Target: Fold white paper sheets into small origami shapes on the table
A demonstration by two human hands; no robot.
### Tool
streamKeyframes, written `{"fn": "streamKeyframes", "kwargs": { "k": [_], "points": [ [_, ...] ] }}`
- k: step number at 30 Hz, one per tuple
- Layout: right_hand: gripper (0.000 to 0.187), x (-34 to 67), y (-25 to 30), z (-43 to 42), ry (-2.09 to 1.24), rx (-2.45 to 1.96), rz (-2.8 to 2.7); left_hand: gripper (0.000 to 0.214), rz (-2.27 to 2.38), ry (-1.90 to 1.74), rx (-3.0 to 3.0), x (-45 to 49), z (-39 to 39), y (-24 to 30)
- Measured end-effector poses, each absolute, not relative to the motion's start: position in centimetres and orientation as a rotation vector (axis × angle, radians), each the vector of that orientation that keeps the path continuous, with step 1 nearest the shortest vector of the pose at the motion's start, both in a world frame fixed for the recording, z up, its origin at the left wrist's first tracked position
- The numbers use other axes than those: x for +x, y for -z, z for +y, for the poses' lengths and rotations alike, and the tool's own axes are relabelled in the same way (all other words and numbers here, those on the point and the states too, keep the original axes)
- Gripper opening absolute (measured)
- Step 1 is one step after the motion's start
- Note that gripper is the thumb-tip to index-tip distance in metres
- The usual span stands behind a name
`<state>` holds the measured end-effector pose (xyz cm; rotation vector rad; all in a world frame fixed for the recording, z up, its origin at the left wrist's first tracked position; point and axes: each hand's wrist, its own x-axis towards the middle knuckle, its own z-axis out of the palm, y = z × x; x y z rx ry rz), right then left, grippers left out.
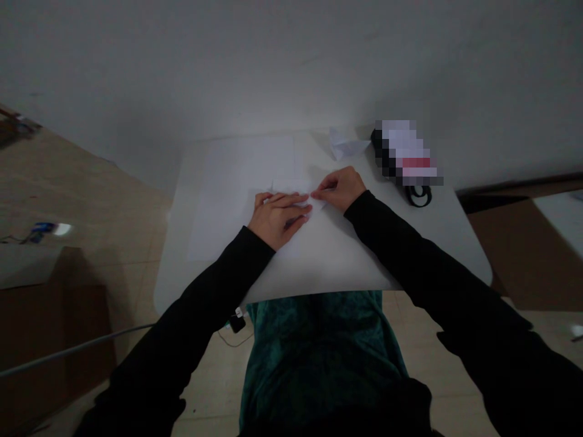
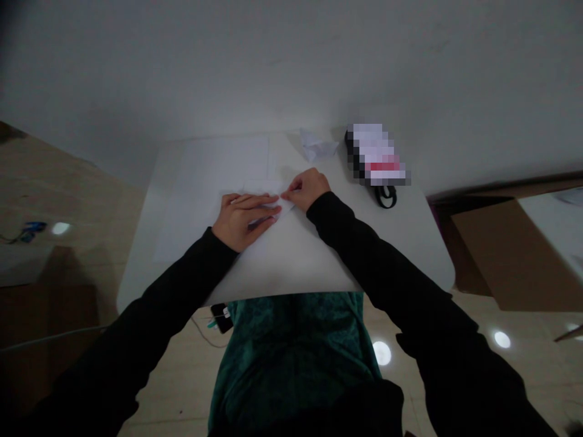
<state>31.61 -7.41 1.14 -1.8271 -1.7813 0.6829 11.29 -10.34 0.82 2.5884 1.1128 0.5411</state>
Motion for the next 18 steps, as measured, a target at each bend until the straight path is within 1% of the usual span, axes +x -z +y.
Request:
{"fn": "streamKeyframes", "kwargs": {
  "k": [7, 14, 16, 18],
  "points": [
    [0.016, 31.5, -1.3, -7.4, -0.676, -1.868, -1.804, 0.022, 1.022, -0.532, 2.602, 11.8, -9.4, -1.1],
    [0.021, 31.6, -0.9, -7.2, -0.674, -1.826, -1.848, 0.016, 0.907, -0.693, 2.558, 12.5, -8.4, -0.3],
    [0.021, 31.7, -0.4, -7.0, -0.634, -1.798, -1.87, 0.018, 0.86, -0.692, 2.566, 12.4, -8.3, -0.2],
    [0.02, 31.8, 0.1, -7.2, -0.513, -1.744, -1.906, 0.018, 0.852, -0.664, 2.601, 12.3, -8.3, -0.3]
  ]
}}
